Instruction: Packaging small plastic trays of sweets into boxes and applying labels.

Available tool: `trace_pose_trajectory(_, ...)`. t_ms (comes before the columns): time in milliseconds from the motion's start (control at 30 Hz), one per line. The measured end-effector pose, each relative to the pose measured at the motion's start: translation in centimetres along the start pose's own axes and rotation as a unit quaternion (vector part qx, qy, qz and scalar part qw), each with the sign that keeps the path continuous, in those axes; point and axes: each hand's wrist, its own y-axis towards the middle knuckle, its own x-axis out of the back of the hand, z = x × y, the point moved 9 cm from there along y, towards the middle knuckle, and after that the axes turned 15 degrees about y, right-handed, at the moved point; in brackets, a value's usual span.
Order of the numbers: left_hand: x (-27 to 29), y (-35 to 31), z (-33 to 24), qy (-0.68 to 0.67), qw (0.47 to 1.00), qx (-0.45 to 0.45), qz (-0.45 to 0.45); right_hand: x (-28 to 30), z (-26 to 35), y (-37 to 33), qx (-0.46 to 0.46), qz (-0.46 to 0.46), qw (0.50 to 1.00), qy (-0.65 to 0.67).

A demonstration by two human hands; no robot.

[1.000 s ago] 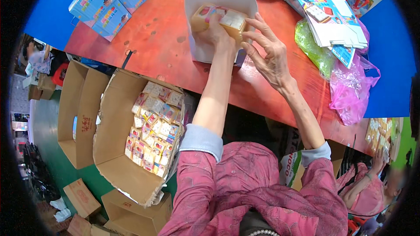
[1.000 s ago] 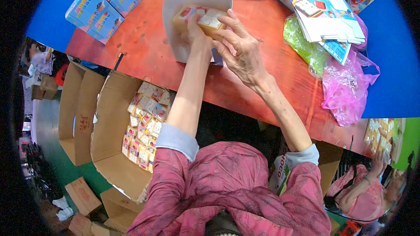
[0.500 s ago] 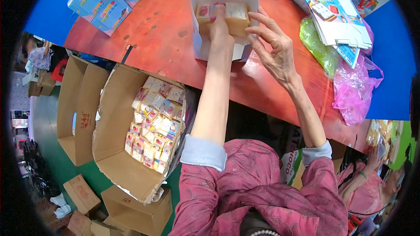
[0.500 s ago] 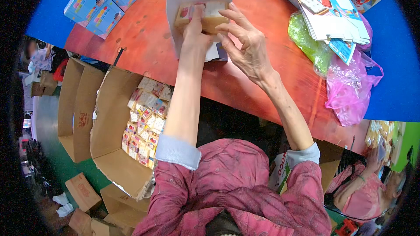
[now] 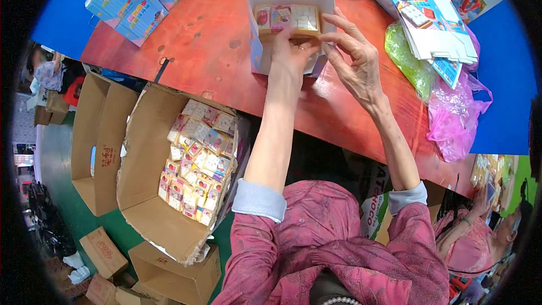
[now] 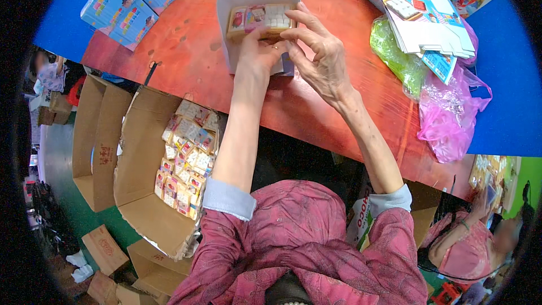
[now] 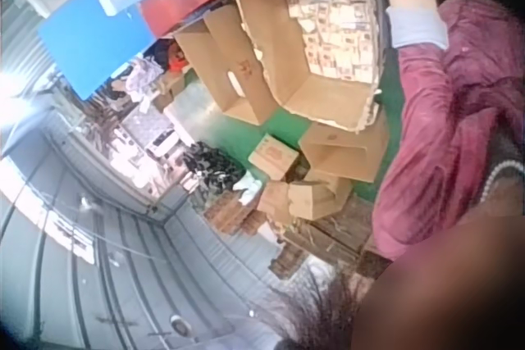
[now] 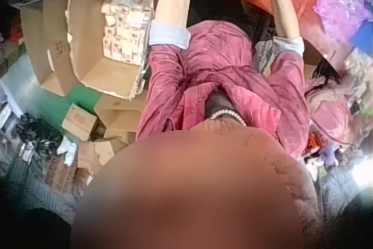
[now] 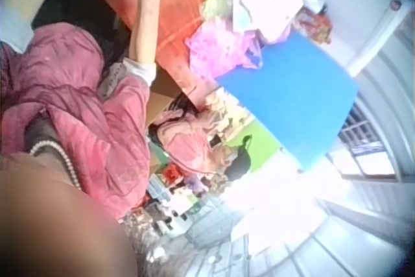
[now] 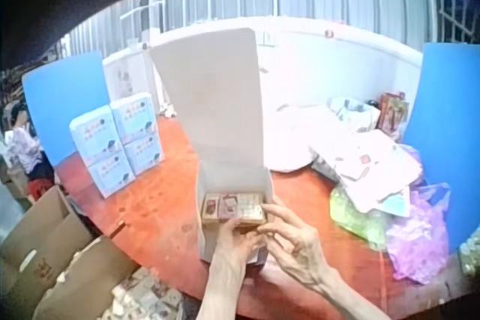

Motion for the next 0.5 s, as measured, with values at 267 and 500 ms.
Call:
trace_pose_trajectory(267, -2.8, -4.1, -4.0, 0.675, 0.642, -0.352, -0.092, 1.1, -0.4, -0.2, -0.016, -0.022, 0.999, 0.022)
trace_pose_trajectory(500, -6.7, -1.7, -3.6, 0.814, 0.225, -0.529, -0.083, 0.4, -0.4, 0.0, -0.024, 0.004, 0.999, 0.023)
